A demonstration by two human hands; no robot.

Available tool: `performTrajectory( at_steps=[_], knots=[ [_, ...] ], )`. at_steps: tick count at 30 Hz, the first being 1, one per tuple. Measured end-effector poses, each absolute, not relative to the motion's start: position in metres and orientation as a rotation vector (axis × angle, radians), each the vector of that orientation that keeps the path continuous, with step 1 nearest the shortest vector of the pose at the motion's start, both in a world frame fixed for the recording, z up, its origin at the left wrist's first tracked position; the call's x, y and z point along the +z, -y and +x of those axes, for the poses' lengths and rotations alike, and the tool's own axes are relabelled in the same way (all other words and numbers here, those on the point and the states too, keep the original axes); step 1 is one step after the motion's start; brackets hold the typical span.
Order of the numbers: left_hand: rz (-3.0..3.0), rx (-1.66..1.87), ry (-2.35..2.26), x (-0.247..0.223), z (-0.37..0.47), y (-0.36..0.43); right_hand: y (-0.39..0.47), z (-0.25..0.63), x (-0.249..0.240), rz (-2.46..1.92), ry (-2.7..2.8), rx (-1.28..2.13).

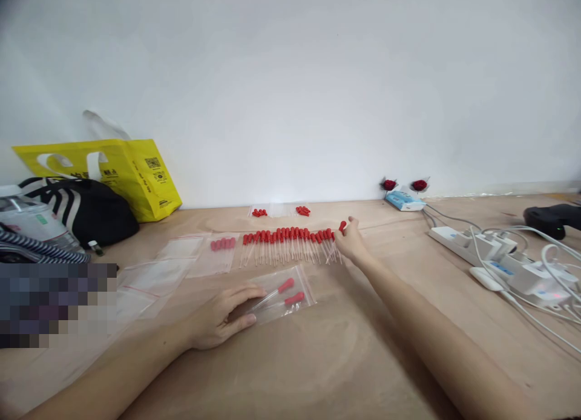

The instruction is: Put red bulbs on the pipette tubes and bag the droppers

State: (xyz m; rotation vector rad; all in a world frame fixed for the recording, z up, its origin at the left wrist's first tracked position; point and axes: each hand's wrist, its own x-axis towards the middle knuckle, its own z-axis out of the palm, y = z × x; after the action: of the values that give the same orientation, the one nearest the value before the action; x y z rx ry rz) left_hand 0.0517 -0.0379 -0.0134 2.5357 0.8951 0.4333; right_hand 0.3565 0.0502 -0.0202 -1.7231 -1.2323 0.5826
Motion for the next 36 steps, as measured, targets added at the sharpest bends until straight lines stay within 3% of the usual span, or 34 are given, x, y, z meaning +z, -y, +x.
performTrajectory(
  at_steps=[6,15,23,36],
  knots=[
    [2.534,0.335,-0.956,-0.013,0.046,0.036,-0.005,0.327,-0.046,-1.190,1.205,0.806],
    [2.556,0.278,-0.943,-0.015,0.042,0.036,0.006,0.310,-0.056,-1.113,1.047,1.075],
    [2.625,0.476,-0.898,-0.018,0.045,0.035,0.008,0.323,-0.059,-1.052,1.474,1.112],
    [2.581,0.347,-0.959,-0.019,0.043,0.032,0.003,0.332,-0.053,-1.053,1.913,1.214]
  ],
)
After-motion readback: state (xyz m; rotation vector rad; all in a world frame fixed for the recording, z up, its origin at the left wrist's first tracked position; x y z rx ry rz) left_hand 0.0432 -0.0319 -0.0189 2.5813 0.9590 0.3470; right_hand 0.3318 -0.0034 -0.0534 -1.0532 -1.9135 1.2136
